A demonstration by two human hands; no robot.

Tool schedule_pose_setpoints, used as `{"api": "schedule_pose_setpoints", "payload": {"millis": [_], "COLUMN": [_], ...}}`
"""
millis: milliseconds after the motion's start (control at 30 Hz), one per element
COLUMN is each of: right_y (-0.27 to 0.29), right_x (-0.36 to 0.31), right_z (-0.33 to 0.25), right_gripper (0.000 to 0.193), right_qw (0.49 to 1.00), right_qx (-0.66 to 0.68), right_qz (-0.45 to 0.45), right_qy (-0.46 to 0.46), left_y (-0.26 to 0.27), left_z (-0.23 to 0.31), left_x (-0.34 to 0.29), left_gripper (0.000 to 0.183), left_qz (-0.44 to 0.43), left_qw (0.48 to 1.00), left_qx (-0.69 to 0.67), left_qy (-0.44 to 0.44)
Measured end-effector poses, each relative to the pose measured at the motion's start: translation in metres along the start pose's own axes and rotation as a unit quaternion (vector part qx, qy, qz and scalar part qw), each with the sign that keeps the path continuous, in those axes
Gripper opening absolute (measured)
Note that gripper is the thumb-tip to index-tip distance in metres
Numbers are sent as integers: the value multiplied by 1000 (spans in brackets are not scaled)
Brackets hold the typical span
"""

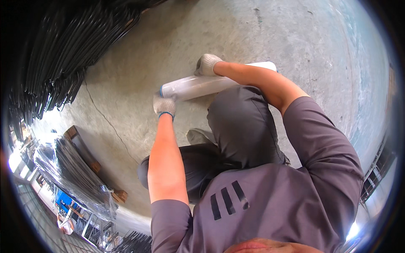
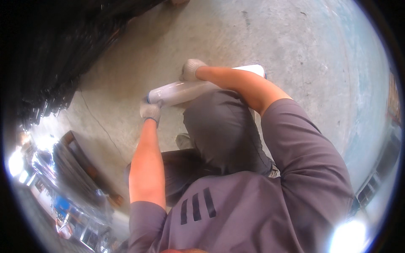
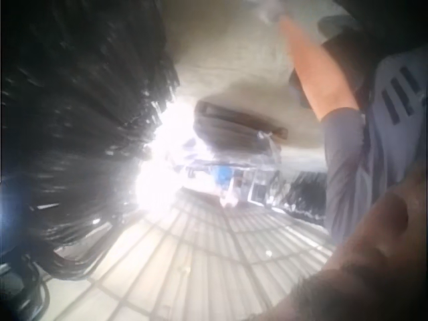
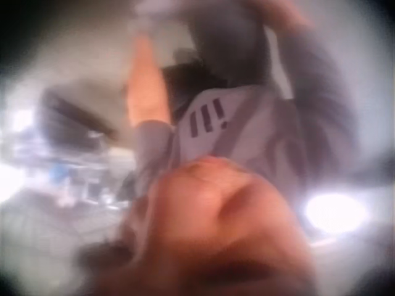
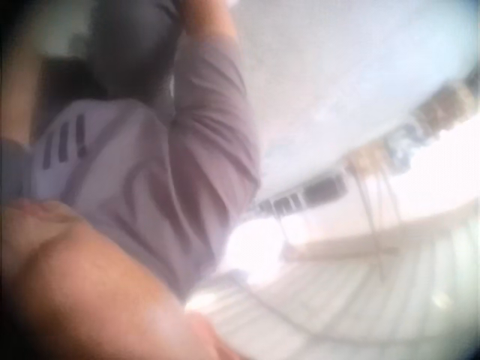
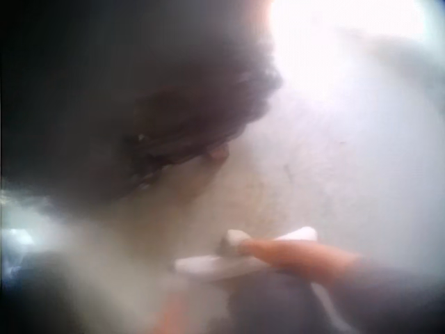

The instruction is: The person wraps a stack of bent metal frames with plastic stretch film by hand, starting at the top and circling the stack multiple times.

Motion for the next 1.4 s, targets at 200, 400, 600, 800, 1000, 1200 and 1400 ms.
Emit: {"api": "schedule_pose_setpoints", "payload": {"millis": [200, 400, 600, 800, 1000, 1200, 1400], "right_y": [-18, -3, -5, -2, -7, -15, 22], "right_x": [-3, -19, -52, -53, -49, -66, -97], "right_z": [-6, 5, -29, -40, -65, -70, -74], "right_gripper": [41, 33, 19, 27, 43, 28, 27], "right_qw": [990, 991, 953, 981, 991, 980, 976], "right_qx": [-84, 61, -30, -12, -32, -47, 19], "right_qz": [44, 88, 161, 55, 36, 3, -5], "right_qy": [103, 82, 256, 186, 122, 193, 216], "left_y": [-7, -4, -1, 10, 10, 12, 9], "left_z": [-2, 9, 17, 45, 37, 74, 84], "left_x": [-8, -15, -12, -7, -5, -13, -5], "left_gripper": [53, 49, 53, 53, 46, 33, 18], "left_qz": [-27, 9, -37, -60, -36, -55, -134], "left_qw": [998, 997, 997, 960, 977, 928, 943], "left_qx": [-50, -59, 23, 195, 145, 254, 129], "left_qy": [-27, -58, -64, -194, -150, -269, -275]}}
Point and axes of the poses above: each hand's wrist, its own x-axis towards the middle knuckle, its own y-axis out of the back of the hand, z = x × y, the point moved 7 cm from there along x, towards the middle knuckle, and after that the axes turned 15 degrees about -y, right-handed, at the moved point
